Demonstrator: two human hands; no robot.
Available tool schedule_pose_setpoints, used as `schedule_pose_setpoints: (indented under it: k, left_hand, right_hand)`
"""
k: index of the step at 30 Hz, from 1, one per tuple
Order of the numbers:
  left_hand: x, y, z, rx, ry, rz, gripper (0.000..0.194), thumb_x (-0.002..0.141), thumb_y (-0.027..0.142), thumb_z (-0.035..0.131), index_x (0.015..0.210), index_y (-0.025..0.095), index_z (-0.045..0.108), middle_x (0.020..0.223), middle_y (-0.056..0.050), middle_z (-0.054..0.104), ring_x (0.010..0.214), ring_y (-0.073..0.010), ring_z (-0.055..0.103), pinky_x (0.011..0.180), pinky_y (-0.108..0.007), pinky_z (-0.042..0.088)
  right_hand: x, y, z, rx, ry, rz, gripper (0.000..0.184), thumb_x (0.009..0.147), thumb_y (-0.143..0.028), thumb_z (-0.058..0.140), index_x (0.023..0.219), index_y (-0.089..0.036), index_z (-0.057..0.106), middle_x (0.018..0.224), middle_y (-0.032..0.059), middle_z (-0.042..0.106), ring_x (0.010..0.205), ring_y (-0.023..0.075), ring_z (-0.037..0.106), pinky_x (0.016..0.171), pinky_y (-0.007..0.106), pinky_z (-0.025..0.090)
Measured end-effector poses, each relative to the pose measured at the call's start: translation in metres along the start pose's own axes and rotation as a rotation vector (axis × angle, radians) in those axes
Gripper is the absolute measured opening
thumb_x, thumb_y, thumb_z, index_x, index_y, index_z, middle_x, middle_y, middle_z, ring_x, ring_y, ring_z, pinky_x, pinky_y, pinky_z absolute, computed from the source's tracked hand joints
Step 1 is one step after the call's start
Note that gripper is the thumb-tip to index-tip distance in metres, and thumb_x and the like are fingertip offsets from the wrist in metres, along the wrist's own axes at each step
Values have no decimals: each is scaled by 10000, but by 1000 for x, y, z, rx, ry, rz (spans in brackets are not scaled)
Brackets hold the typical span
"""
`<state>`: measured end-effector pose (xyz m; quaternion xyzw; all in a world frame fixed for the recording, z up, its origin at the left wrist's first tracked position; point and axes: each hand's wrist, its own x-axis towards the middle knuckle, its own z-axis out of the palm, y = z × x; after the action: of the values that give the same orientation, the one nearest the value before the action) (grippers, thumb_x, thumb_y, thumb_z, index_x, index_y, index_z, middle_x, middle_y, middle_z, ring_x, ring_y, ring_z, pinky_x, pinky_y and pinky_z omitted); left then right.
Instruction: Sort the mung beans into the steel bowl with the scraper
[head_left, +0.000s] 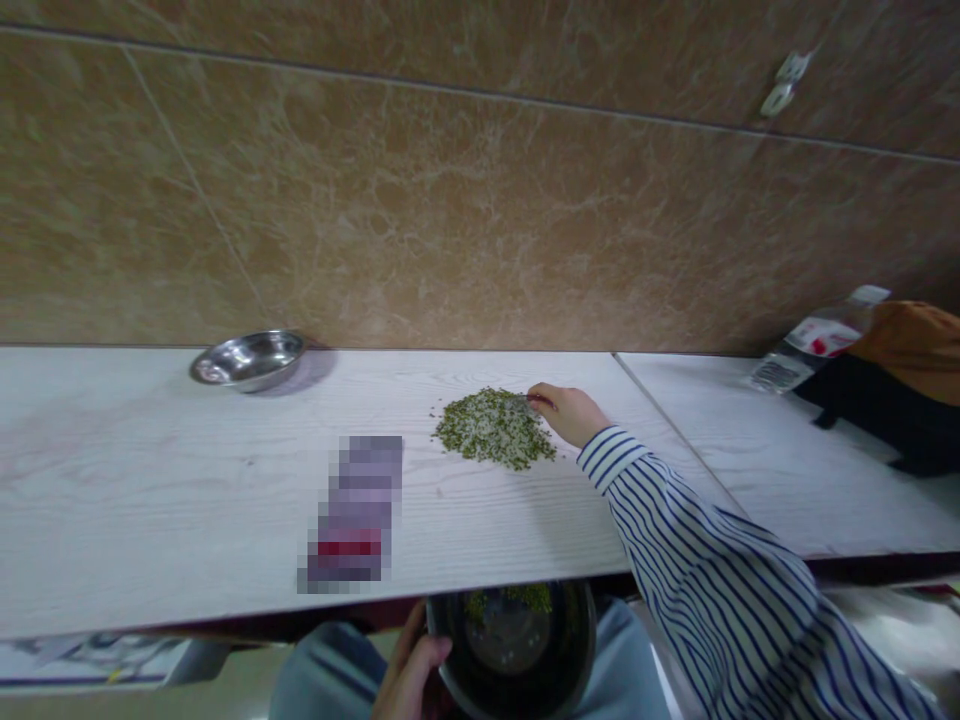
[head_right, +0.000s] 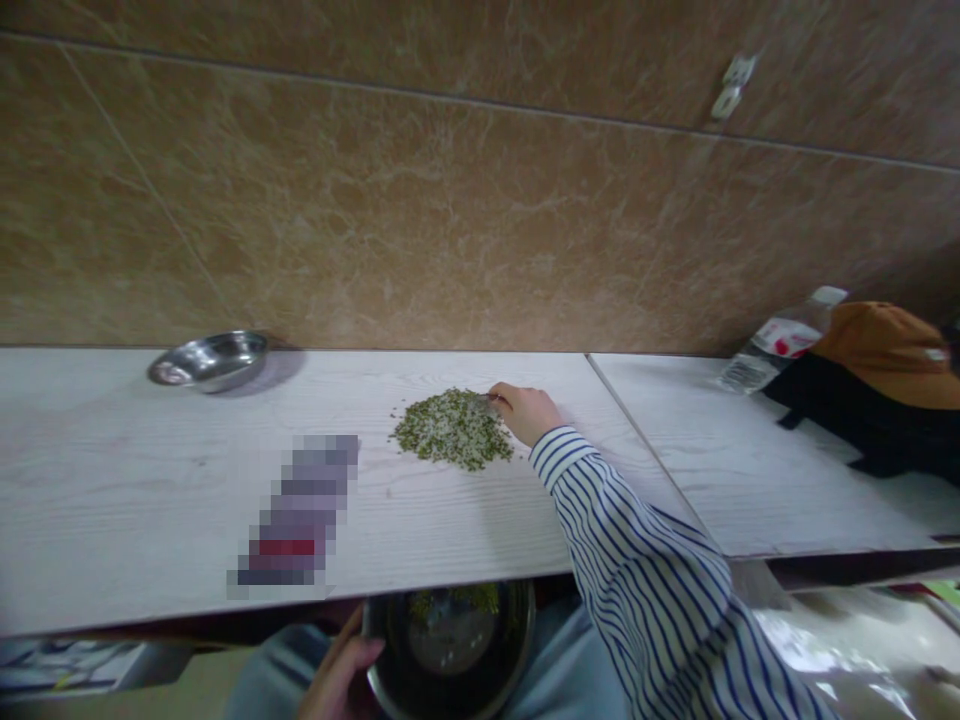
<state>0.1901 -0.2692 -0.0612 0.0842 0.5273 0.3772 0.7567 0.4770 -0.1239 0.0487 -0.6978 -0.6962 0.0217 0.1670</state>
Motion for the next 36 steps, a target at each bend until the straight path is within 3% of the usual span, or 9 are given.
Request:
schedule_pose_setpoints:
  k: [7,18,23,30,36]
  left_hand:
    - [-3,2,-2,6,-32,45,711,536,217,643,1232,244,500,812,-37,737,860,-277,658,689,-353,496]
    - [-4,-1,-2,13,-62,18,658,591,205,617,1230,223,461,846,-46,723,820,-270,667,730,-380,495]
    - [-7,0,0,16,-74,33,664,578,193,615,1223,213,460,869,-48,724,847,-274,662,741,-381,494]
    - [-8,3,-7,47,-132,93,483,574,165,620,1056,197,599,861,-50,728,942,-273,636,828,-349,459]
    - [-3,-1,-12,26,-61,55,551,585,204,610,1133,222,558,923,-56,718,911,-281,642,801,-387,471]
  right_hand:
    - [-10,-9,2,-16,-47,-78,253,883,-281,428,1053,-277,616,948,2,691,842,160,622,734,239,417]
    - [-36,-22,-7,-25,-43,-186,259,904,-287,398,1046,-261,614,921,0,689,803,142,618,729,235,401]
    - [-14,-31,-12,-180,-8,-103,279,924,-320,369,1092,-248,580,965,21,687,855,143,618,769,239,385]
    - [32,-40,1,-266,-22,-53,299,929,-293,324,1093,-222,563,934,85,692,847,199,627,753,302,370]
    - [28,-41,7,-262,-76,-122,280,927,-295,343,1068,-235,579,951,67,693,850,190,631,753,295,367]
